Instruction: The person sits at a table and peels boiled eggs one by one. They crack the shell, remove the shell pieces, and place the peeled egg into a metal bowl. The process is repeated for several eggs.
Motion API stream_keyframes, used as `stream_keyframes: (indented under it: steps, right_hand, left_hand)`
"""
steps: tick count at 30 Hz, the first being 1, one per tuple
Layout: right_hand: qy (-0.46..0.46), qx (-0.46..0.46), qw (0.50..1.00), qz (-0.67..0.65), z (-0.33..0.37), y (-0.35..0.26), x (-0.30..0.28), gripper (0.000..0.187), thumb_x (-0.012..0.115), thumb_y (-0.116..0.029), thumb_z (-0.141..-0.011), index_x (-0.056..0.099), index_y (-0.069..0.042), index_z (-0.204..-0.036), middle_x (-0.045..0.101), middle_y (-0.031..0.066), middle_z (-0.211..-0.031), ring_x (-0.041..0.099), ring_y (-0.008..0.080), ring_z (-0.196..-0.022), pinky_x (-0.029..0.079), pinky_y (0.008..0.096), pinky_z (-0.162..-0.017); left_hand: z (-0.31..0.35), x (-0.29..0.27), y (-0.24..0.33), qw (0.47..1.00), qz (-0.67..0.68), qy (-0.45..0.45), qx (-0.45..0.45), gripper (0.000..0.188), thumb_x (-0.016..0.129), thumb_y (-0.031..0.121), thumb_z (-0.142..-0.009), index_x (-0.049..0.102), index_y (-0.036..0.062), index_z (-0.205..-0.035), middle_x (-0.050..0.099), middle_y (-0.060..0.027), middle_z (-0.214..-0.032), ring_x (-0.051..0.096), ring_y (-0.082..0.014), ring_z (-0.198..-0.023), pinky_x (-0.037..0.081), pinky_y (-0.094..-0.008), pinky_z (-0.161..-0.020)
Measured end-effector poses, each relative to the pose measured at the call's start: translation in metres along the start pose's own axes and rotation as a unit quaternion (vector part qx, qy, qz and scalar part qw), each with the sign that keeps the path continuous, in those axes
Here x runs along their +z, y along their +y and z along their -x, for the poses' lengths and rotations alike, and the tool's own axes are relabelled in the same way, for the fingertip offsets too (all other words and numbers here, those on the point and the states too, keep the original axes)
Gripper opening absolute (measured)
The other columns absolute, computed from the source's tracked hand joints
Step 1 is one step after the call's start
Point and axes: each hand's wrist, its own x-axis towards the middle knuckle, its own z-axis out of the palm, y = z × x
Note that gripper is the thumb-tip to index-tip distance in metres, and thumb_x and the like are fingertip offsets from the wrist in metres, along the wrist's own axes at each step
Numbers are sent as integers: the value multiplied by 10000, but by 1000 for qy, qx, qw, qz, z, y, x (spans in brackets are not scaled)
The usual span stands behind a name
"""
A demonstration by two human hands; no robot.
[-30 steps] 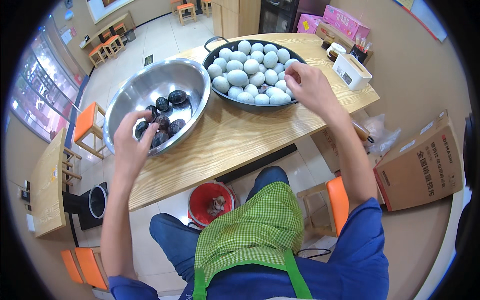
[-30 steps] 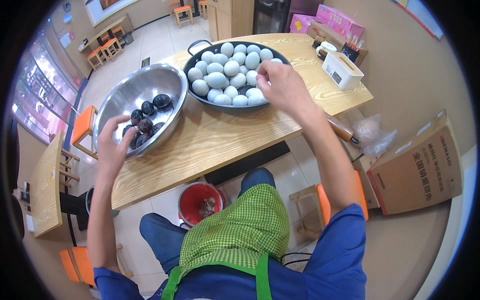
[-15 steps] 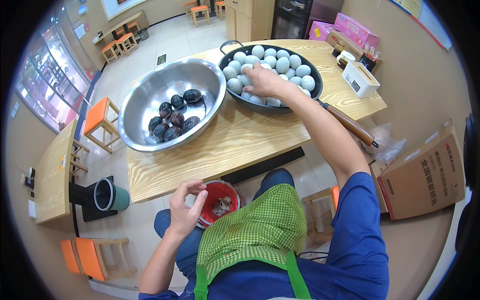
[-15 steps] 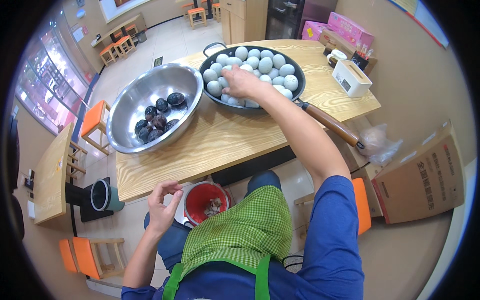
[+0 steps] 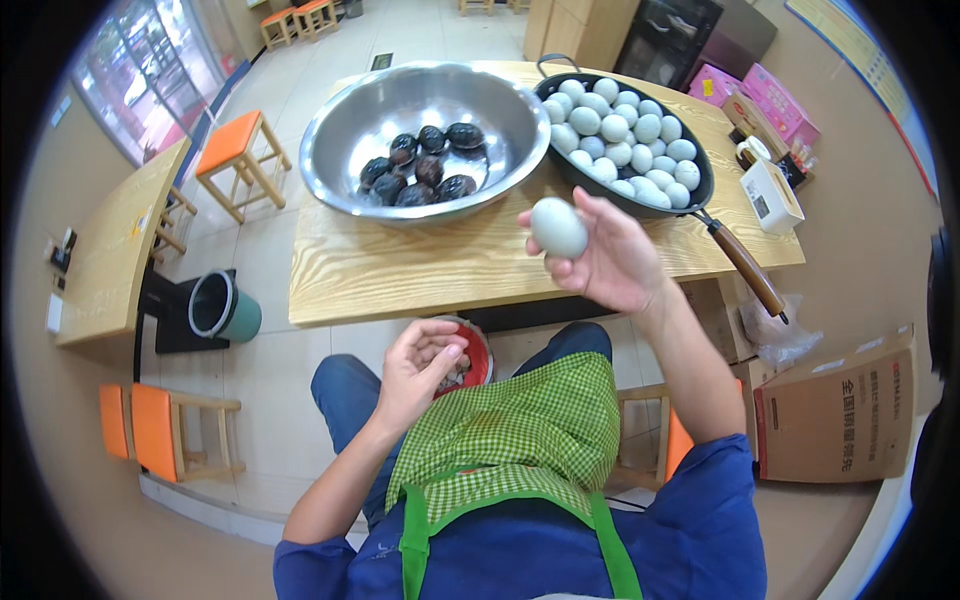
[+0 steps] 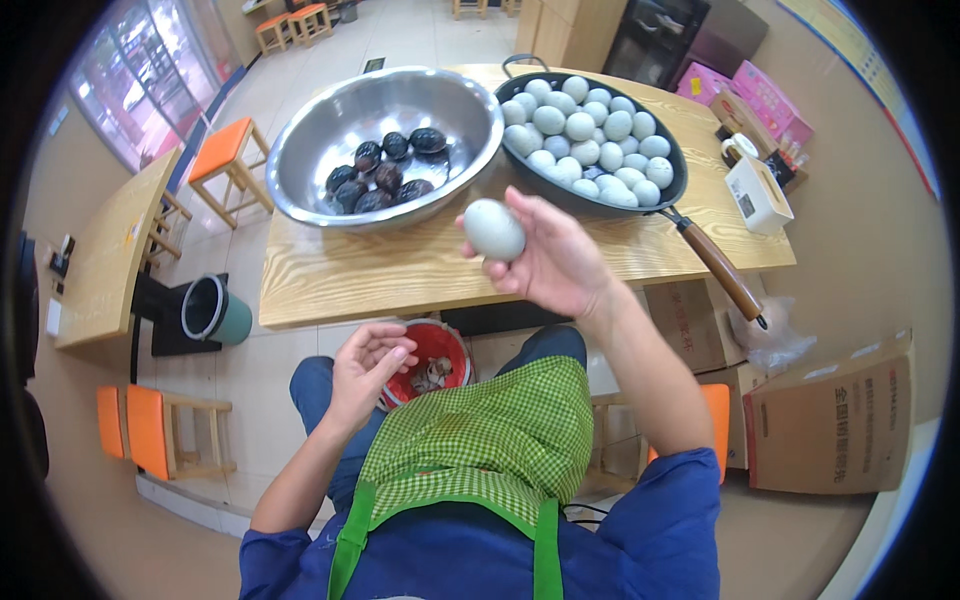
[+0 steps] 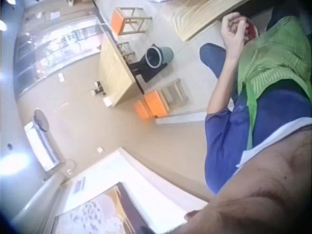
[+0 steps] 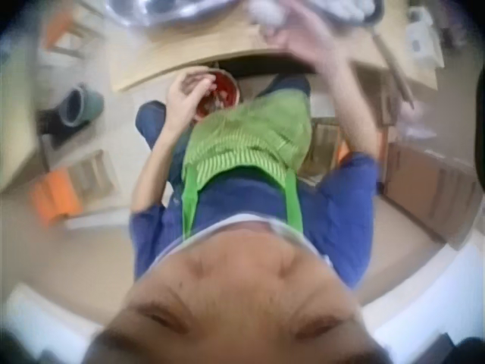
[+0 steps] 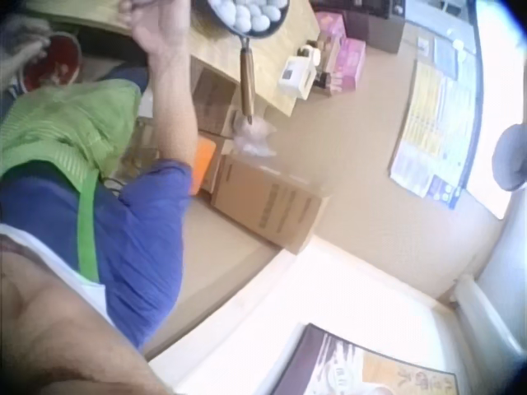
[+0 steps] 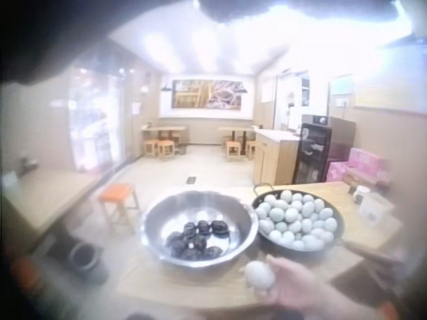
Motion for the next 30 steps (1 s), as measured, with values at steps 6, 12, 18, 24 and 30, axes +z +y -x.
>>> stream_keyframes:
  steps: [6, 12, 18, 24, 30]
  right_hand:
    - [104, -222, 746, 619, -19, 65, 13, 541, 724, -240, -858, 485, 26, -1264, 620, 141, -1082, 637, 221, -865, 529, 331, -706]
    - [99, -337, 601, 718, -36, 78, 27, 522, 730, -196, -826, 504, 7, -1251, 589, 199, -1117, 577, 377, -1016, 473, 447, -876]
    - [77, -262, 489, 828, -47, 88, 12, 519, 733, -161, -801, 524, -9, -1251, 579, 172, -1122, 547, 338, -1004, 450, 433, -888]
    - [115, -325, 626, 700, -47, 94, 19, 501, 740, -145, -787, 550, -15, -1232, 578, 174, -1133, 538, 343, -999, 448, 427, -904]
    - [92, -281, 523, 799, -51, 96, 23, 497, 749, -113, -780, 562, -13, -1230, 584, 185, -1120, 561, 361, -1005, 468, 437, -879]
  left_hand:
    - [8, 0, -12, 1000, 8, -19, 6, 265, 623, 62, -935, 556, -19, -1179, 668, -119, -1035, 666, -147, -873, 530, -257, -754]
    - [22, -8, -18, 998, 21, 23, -56, 261, 635, 75, -930, 566, -18, -1164, 674, -123, -1024, 670, -149, -859, 540, -261, -721]
    - [23, -12, -21, 996, 56, 32, -62, 239, 635, 73, -931, 576, -15, -1145, 678, -122, -1008, 672, -148, -845, 545, -263, -715]
    - [23, -16, -26, 995, 64, 36, -68, 240, 639, 78, -929, 579, -8, -1146, 682, -121, -1012, 675, -151, -840, 547, -262, -710]
    - [19, -14, -23, 993, 78, 33, -80, 236, 640, 79, -928, 582, -7, -1140, 686, -128, -1009, 677, -152, -839, 548, -262, -707]
